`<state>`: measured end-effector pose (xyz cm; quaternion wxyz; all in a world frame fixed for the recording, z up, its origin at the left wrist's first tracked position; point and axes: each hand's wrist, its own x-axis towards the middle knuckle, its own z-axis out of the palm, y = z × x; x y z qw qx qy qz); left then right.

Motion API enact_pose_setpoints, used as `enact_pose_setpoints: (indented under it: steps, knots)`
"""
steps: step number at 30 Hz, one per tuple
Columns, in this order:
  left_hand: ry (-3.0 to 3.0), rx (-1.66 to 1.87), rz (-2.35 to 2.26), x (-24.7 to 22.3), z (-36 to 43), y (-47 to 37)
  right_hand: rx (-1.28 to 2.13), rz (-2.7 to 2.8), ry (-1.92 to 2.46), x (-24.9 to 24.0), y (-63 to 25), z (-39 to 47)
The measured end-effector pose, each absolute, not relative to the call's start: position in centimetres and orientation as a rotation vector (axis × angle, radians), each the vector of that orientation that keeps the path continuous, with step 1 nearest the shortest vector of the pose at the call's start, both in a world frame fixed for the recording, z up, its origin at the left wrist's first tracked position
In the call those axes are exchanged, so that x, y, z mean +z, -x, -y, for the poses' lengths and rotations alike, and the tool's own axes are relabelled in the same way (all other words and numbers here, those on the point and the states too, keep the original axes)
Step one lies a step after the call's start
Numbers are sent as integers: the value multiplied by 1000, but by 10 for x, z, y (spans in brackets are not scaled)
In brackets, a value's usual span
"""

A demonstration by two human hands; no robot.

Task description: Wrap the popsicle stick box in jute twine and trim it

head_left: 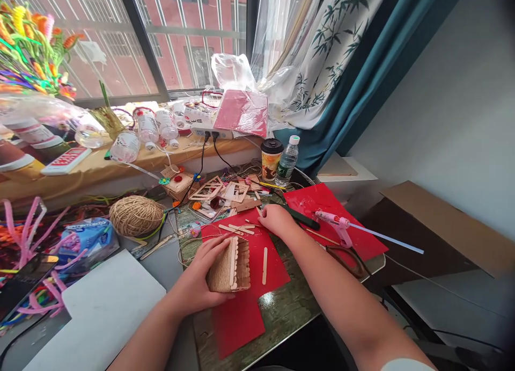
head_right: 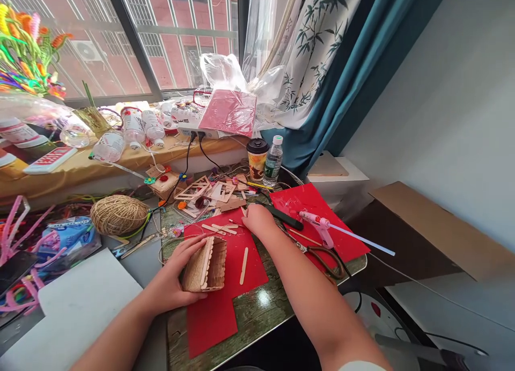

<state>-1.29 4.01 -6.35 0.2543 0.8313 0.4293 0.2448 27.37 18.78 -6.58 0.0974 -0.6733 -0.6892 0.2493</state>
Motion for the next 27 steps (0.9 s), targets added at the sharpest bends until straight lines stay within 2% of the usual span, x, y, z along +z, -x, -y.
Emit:
enact_pose_setpoints:
  steps: [7, 11, 12, 14, 15, 17, 21, 27]
  knots:
    - [-2253, 652, -1121, -59, -41, 16, 679, 1991, 1945, -42, -301, -157]
    - [-2240, 654, -1108, -59, -45, 20, 835, 1923, 1823, -43, -320, -100]
    - [-2230, 657, -1103, -60, -46, 21, 952, 1909, 1763, -45, -320, -84]
    - [-2214, 659, -1093, -63, -47, 22, 1479, 1659, 1503, -51, -315, -57]
    - [-2213, 655, -1090, -64, -48, 22, 1638, 1538, 1415, -53, -311, -47]
    - [-2221, 639, -1091, -65, -48, 20, 1782, 1369, 1340, -57, -301, -37]
    - [-2227, 624, -1098, -66, -48, 17, 1781, 1320, 1374, -56, -291, -39]
    - [-2218, 604, -1124, -68, -48, 22, 1502, 1606, 1303, -45, -302, -40]
